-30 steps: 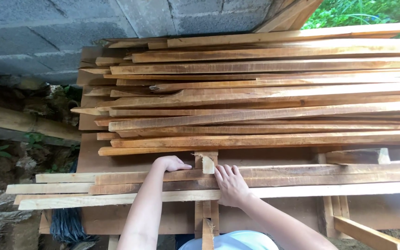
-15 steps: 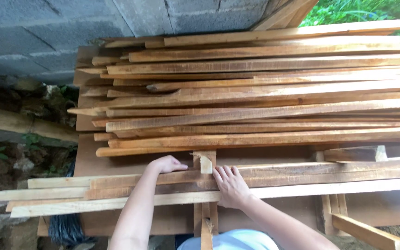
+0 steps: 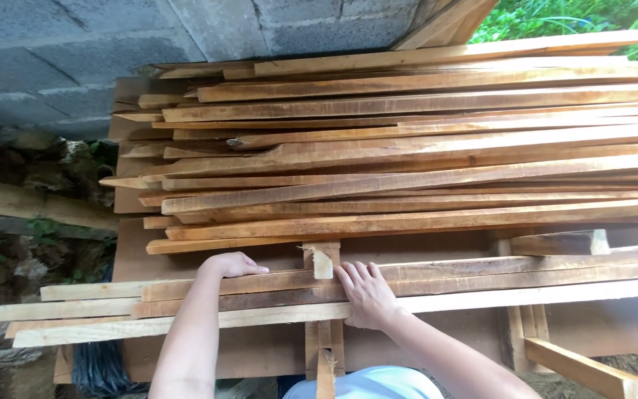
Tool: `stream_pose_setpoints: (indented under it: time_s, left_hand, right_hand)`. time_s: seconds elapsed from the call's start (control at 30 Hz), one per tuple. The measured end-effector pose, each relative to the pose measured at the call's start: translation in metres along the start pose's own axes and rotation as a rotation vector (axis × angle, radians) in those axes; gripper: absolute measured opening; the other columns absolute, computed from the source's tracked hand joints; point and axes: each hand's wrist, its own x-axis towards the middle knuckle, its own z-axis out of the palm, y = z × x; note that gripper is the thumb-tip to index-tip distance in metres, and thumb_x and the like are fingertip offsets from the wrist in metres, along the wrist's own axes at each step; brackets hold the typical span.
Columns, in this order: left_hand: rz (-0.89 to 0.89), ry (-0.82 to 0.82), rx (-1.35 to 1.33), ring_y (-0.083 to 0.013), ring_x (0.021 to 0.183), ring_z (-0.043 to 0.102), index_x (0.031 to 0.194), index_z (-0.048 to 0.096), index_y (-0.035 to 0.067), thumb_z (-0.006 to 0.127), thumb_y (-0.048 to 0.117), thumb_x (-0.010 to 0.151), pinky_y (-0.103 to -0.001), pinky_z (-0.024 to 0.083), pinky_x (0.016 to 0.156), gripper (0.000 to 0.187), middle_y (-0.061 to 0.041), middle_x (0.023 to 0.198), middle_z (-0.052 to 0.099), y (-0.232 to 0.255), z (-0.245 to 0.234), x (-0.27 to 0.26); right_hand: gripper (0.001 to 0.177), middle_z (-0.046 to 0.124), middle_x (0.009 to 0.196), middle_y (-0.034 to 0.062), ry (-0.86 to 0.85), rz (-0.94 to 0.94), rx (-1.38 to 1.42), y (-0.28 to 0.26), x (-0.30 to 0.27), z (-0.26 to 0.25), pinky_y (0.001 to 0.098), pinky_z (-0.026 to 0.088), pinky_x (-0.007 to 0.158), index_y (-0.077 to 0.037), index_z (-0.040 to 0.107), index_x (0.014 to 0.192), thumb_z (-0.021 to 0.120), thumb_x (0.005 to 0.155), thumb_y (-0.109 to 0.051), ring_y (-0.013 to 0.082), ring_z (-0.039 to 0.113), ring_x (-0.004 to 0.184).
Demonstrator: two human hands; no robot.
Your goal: Organizing and tying thin wooden planks together into bundles using plastic straps.
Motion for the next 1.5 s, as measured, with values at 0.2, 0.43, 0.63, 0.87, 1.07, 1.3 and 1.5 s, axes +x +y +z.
stream_pose_setpoints:
  time_s: [0.2, 0.43, 0.63, 0.87, 1.07, 1.3, 1.5]
  left_hand:
    - [-0.015, -0.015, -0.018, -0.0241, 0.142, 0.053, 0.135, 0.069, 0.033, 0.056, 0.077, 0.080, -0.046, 0.037, 0.124, 0.072, 0.007, 0.152, 0.056, 0.002, 0.002, -0.007]
    - [-0.010, -0.017, -0.027, -0.0242, 0.142, 0.053, 0.134, 0.069, 0.034, 0.056, 0.078, 0.078, -0.047, 0.038, 0.124, 0.073, 0.008, 0.151, 0.057, 0.000, -0.002, -0.002]
    - [-0.153, -0.058, -0.160, -0.0268, 0.150, 0.043, 0.149, 0.055, 0.015, 0.057, 0.065, 0.092, -0.050, 0.031, 0.126, 0.076, -0.005, 0.163, 0.042, 0.031, -0.007, -0.036]
    - [0.068, 0.068, -0.175, -0.0253, 0.125, 0.066, 0.109, 0.083, 0.022, 0.070, 0.076, 0.073, -0.038, 0.050, 0.108, 0.066, -0.006, 0.122, 0.077, 0.010, 0.019, 0.022]
    - [0.198, 0.623, -0.334, -0.0183, 0.099, 0.073, 0.091, 0.081, 0.026, 0.067, 0.053, 0.089, -0.034, 0.057, 0.089, 0.030, 0.004, 0.093, 0.078, 0.028, 0.059, 0.026]
    - [0.460, 0.837, -1.372, -0.0218, 0.044, 0.070, 0.047, 0.052, 0.009, 0.054, 0.026, 0.101, -0.030, 0.054, 0.053, 0.056, -0.007, 0.042, 0.058, 0.107, 0.213, -0.082]
    - [0.075, 0.625, -2.506, -0.0322, 0.129, 0.043, 0.142, 0.043, 0.000, 0.052, 0.053, 0.089, -0.048, 0.031, 0.121, 0.075, -0.015, 0.135, 0.042, 0.110, 0.240, -0.038]
  right_hand:
    - [0.121, 0.049, 0.140, 0.0213, -0.052, 0.014, -0.001, 0.000, -0.003, 0.003, 0.0518, 0.030, 0.109, 0.003, 0.035, 0.152, 0.086, 0.058, -0.054, 0.0369, 0.047, 0.123]
    - [0.123, 0.049, 0.141, 0.0208, -0.078, 0.019, 0.005, 0.004, 0.001, 0.006, 0.0516, 0.029, 0.109, 0.002, 0.034, 0.151, 0.088, 0.058, -0.057, 0.0365, 0.046, 0.124]
    - [0.122, 0.046, 0.143, 0.0221, -0.107, -0.020, -0.050, 0.001, 0.001, 0.008, 0.0530, 0.028, 0.108, 0.004, 0.033, 0.153, 0.081, 0.063, -0.063, 0.0372, 0.045, 0.124]
    - [0.121, 0.046, 0.141, 0.0107, -0.239, 0.029, -0.020, 0.001, 0.003, -0.013, 0.0471, 0.031, 0.107, -0.004, 0.033, 0.151, 0.075, 0.053, -0.062, 0.0264, 0.040, 0.134]
    - [0.121, 0.044, 0.144, 0.0102, -0.257, 0.028, -0.045, 0.003, 0.007, -0.013, 0.0455, 0.031, 0.107, -0.005, 0.031, 0.152, 0.075, 0.056, -0.065, 0.0259, 0.039, 0.136]
    - [0.136, 0.047, 0.144, 0.0194, -0.041, 0.011, -0.055, 0.006, 0.001, 0.027, 0.0514, 0.027, 0.110, 0.003, 0.032, 0.153, 0.085, 0.057, -0.078, 0.0353, 0.042, 0.130]
    - [0.139, 0.045, 0.147, 0.0201, -0.015, 0.005, -0.105, 0.005, 0.000, 0.033, 0.0505, 0.026, 0.109, 0.003, 0.029, 0.156, 0.082, 0.057, -0.079, 0.0366, 0.040, 0.133]
